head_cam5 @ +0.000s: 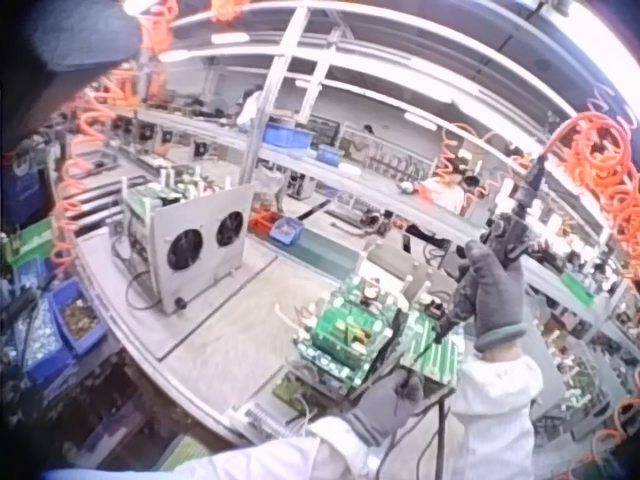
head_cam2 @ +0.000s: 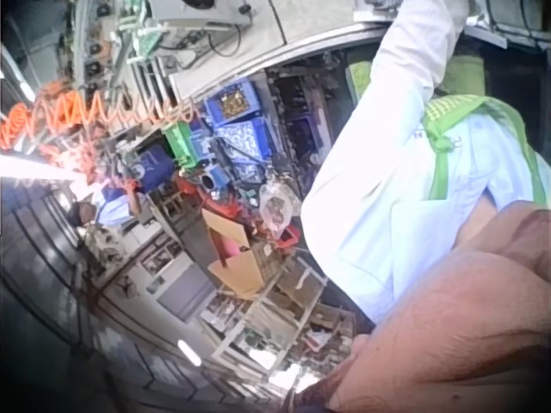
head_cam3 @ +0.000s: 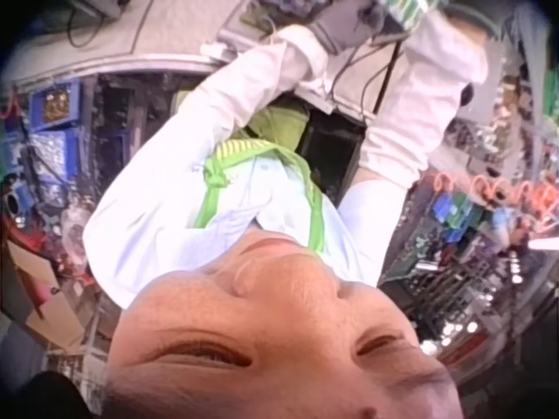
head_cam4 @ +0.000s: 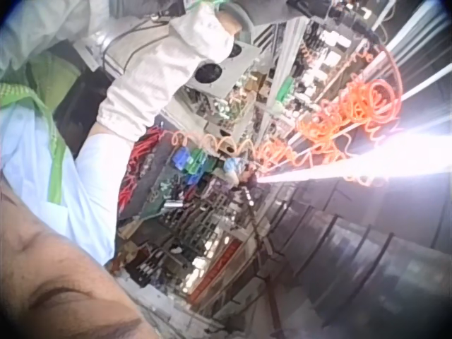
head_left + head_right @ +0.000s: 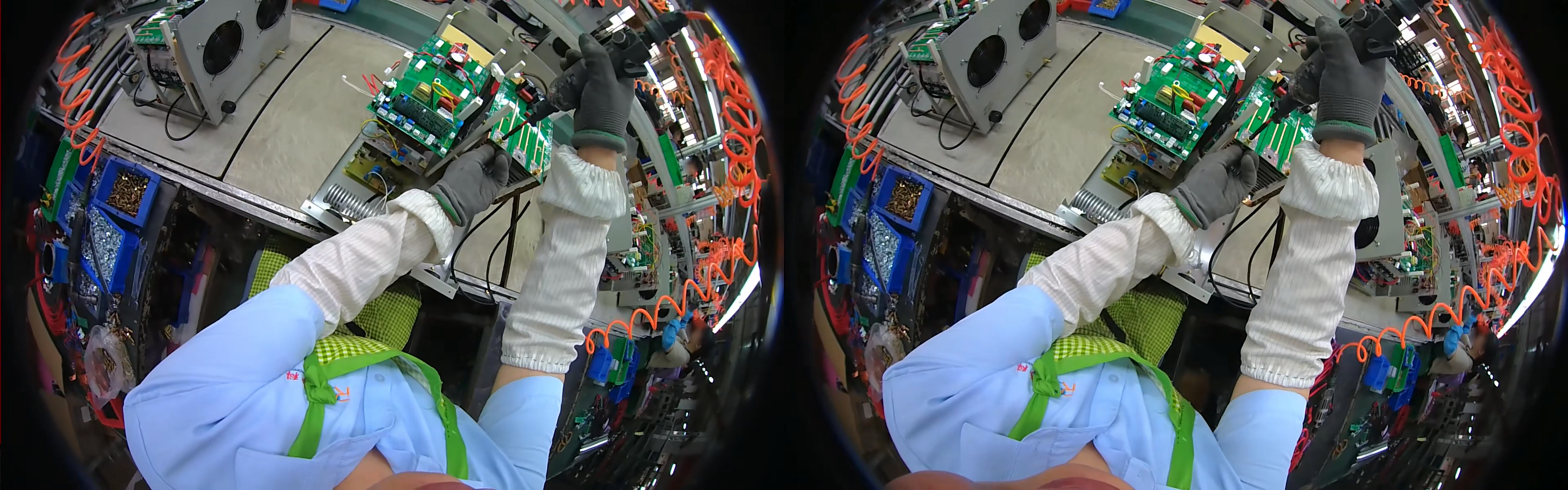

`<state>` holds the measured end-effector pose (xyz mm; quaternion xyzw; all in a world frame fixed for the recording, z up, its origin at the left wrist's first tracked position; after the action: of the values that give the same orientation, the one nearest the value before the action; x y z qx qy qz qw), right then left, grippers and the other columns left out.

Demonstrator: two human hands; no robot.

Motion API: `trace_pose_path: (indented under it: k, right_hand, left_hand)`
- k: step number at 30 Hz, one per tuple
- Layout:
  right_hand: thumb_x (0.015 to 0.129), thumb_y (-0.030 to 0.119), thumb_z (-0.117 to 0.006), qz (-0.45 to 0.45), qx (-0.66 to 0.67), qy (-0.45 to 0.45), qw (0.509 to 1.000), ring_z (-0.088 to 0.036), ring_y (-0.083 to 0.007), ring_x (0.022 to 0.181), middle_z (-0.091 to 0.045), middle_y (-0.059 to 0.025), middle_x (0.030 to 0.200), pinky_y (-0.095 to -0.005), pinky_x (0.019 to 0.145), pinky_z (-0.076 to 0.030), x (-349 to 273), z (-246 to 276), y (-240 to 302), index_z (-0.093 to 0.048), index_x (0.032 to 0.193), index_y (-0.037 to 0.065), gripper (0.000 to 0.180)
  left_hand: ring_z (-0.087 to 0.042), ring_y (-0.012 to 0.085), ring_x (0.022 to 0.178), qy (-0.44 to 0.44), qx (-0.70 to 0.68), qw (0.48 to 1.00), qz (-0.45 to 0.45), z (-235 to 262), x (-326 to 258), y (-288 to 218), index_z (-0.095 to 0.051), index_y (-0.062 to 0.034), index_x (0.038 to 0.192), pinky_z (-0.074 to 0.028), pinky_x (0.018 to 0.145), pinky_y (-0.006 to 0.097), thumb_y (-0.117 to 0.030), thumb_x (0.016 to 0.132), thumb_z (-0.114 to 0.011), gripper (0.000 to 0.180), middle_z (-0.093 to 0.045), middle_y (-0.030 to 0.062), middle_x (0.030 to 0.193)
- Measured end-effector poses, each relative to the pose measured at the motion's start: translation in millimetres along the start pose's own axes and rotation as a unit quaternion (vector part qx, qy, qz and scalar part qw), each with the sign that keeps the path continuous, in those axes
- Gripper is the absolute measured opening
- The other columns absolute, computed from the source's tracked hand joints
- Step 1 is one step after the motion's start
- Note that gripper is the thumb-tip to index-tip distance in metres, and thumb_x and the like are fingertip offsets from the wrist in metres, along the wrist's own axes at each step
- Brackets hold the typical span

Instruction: The person uses a pneumatic screwdriver to fasten screws onto a green circuit board mounted on a metal frame. They repeatedly pick up screws from a blue bin and drive them into the board, occasionally using a wrench to tighten components.

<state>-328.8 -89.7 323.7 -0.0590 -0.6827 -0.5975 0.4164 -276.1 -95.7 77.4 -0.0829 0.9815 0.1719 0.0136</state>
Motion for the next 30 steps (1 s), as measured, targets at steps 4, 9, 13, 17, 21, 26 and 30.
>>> trace_pose_path:
  k: [4,9,13,17,21,26,30]
  right_hand:
    - [0.078,0.014,-0.069,0.009,-0.016,-0.013,1.0,-0.063,-0.018,0.057,-0.063,-0.0108,0.07,-0.0291,0.05,-0.05,-1.9,-1.7,0.2,-0.055,0.092,0.002,0.023]
    - [0.077,0.011,-0.069,0.018,-0.007,-0.036,0.999,-0.062,-0.0181,0.056,-0.062,-0.0099,0.07,-0.0294,0.05,-0.05,-3.3,-1.8,0.7,-0.054,0.091,0.002,0.022]
    - [0.077,0.011,-0.069,0.015,-0.017,-0.05,0.998,-0.062,-0.0177,0.054,-0.062,-0.0098,0.068,-0.0286,0.049,-0.049,-5.7,0.7,4.7,-0.054,0.09,0.002,0.022]
    - [0.078,0.011,-0.069,0.008,0.008,-0.059,0.998,-0.054,-0.0121,0.046,-0.059,-0.0069,0.059,-0.0254,0.042,-0.041,-12.5,-6.3,10.9,-0.053,0.083,0.006,0.018]
    - [0.078,0.009,-0.069,0.014,-0.002,-0.065,0.998,-0.057,-0.0133,0.048,-0.059,-0.0067,0.061,-0.0255,0.043,-0.043,-10.3,-3.3,8.7,-0.051,0.087,0.005,0.021]
    - [0.078,0.008,-0.069,0.048,0.012,-0.079,0.996,-0.06,-0.0154,0.052,-0.059,-0.0073,0.069,-0.027,0.047,-0.046,-11.7,0.5,11.1,-0.05,0.096,0.002,0.026]
    - [0.077,0.008,-0.069,0.04,0.0,-0.071,0.997,-0.062,-0.0164,0.055,-0.059,-0.0074,0.071,-0.0271,0.049,-0.048,-9.2,2.8,5.5,-0.05,0.097,0.001,0.028]
  left_hand:
    - [-0.059,0.0186,0.078,-0.01,-0.01,1.0,0.011,0.2,0.4,1.4,-0.05,0.0054,0.108,-0.056,0.068,0.026,-0.007,0.095,-0.048,0.018,-0.057,0.0128,0.093]
    - [-0.059,0.017,0.077,0.011,0.0,1.0,0.013,-4.3,-2.4,-1.0,-0.051,0.0051,0.108,-0.055,0.068,0.025,-0.007,0.095,-0.049,0.018,-0.056,0.0119,0.092]
    - [-0.058,0.0157,0.078,0.003,0.027,1.0,-0.005,-5.6,-2.3,-0.2,-0.054,0.003,0.105,-0.056,0.064,0.023,-0.006,0.095,-0.048,0.015,-0.056,0.0118,0.096]
    - [-0.058,0.0151,0.079,0.013,0.037,0.999,-0.003,-6.3,-2.4,-1.1,-0.054,0.0023,0.104,-0.056,0.062,0.023,-0.008,0.095,-0.047,0.015,-0.056,0.011,0.095]
    - [-0.058,0.0148,0.078,0.009,0.05,0.999,-0.011,-5.5,-1.3,-2.8,-0.054,0.0017,0.104,-0.056,0.061,0.023,-0.009,0.095,-0.047,0.015,-0.056,0.0103,0.094]
    - [-0.059,0.0151,0.078,0.044,0.056,0.997,-0.009,-8.4,-2.4,-4.3,-0.053,0.0023,0.106,-0.056,0.065,0.023,-0.01,0.096,-0.046,0.017,-0.056,0.0098,0.092]
    - [-0.058,0.0155,0.078,0.038,0.124,0.991,-0.04,-11.7,-8.1,-4.1,-0.054,0.002,0.104,-0.056,0.065,0.023,-0.009,0.096,-0.046,0.016,-0.056,0.0096,0.093]
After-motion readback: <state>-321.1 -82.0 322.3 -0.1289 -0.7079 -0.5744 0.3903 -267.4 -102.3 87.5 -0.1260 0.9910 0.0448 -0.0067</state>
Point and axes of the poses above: each hand's wrist, its own x-axis towards the middle knuckle, its own z-axis out of the back of the hand, y = z × x, the point moved 5 cm from there along x, towards the middle knuckle
